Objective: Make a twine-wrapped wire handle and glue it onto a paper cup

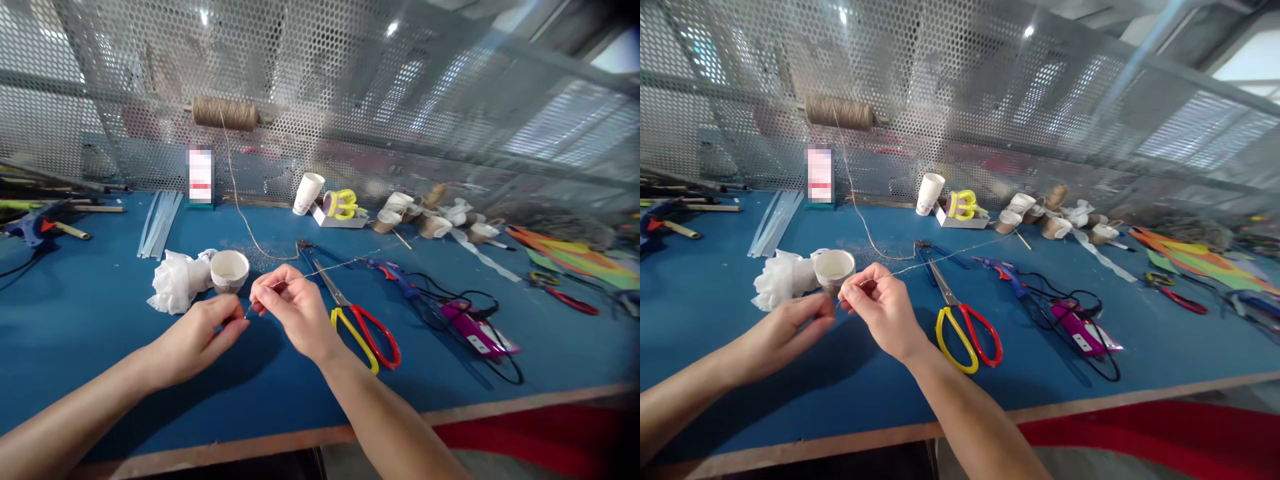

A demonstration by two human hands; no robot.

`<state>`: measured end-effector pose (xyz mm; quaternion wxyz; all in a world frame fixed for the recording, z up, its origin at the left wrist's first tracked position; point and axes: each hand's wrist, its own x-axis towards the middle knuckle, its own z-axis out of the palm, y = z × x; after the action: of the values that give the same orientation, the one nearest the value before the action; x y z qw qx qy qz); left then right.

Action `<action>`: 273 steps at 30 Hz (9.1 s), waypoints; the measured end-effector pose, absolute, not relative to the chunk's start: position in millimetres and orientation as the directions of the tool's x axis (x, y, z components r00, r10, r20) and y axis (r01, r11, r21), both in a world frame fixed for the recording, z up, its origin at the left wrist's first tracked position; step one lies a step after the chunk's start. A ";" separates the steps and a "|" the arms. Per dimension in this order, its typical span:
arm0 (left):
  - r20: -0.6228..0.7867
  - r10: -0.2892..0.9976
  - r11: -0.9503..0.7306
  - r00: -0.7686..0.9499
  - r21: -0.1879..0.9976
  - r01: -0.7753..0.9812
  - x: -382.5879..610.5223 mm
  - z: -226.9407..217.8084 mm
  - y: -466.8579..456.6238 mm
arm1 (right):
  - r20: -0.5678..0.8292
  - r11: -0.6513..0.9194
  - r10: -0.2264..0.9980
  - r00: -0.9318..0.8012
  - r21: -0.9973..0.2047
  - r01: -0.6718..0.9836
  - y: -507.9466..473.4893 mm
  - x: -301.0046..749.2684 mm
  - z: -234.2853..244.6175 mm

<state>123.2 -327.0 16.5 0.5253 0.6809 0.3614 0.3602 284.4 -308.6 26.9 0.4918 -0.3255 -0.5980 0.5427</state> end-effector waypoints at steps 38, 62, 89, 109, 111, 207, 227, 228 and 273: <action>-0.118 0.900 0.165 0.420 0.983 -0.077 113.8 17.2 -315.6 | 0.388 0.404 0.903 -0.184 -0.913 0.055 -307.6 286.2 28.4; -0.105 0.700 0.425 0.707 0.856 -0.294 116.6 8.3 -320.9 | 0.261 0.157 0.917 -0.303 -0.931 -0.329 -301.7 282.5 17.9; -0.027 0.902 -0.164 0.430 0.902 0.400 114.1 18.9 -322.3 | 0.239 0.223 0.909 -0.341 -0.971 -0.086 -300.4 292.4 35.2; -0.046 0.867 -0.115 0.496 0.950 0.290 115.2 23.2 -321.0 | 0.247 0.224 0.936 -0.252 -0.968 -0.115 -295.6 305.3 44.5; -0.056 0.849 -0.040 0.525 0.985 0.169 118.9 25.9 -322.3 | 0.254 0.242 0.935 -0.246 -0.967 -0.079 -296.5 303.9 44.1; 0.617 0.703 -0.602 0.354 0.250 0.758 161.1 52.6 -295.4 | 0.233 0.191 0.972 -0.039 -0.870 -0.455 -294.4 297.8 41.7; 0.538 0.842 -0.538 -0.042 0.830 -0.150 106.3 32.1 -295.5 | -0.048 -0.023 0.999 0.018 -0.742 -0.670 -269.8 314.8 36.5; 0.565 0.825 -0.562 -0.027 0.815 -0.142 105.8 33.4 -298.7 | -0.058 -0.041 0.998 0.004 -0.742 -0.670 -268.8 314.1 34.8; 0.080 0.891 -0.089 0.446 0.996 -0.001 117.8 46.2 -308.2 | 0.115 0.075 0.840 -0.531 -0.993 -0.096 -305.7 294.8 38.3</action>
<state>117.8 -308.2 46.2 0.5740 0.6274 0.3550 0.3885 294.8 -305.7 38.3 0.3825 -0.2971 -0.6255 0.6116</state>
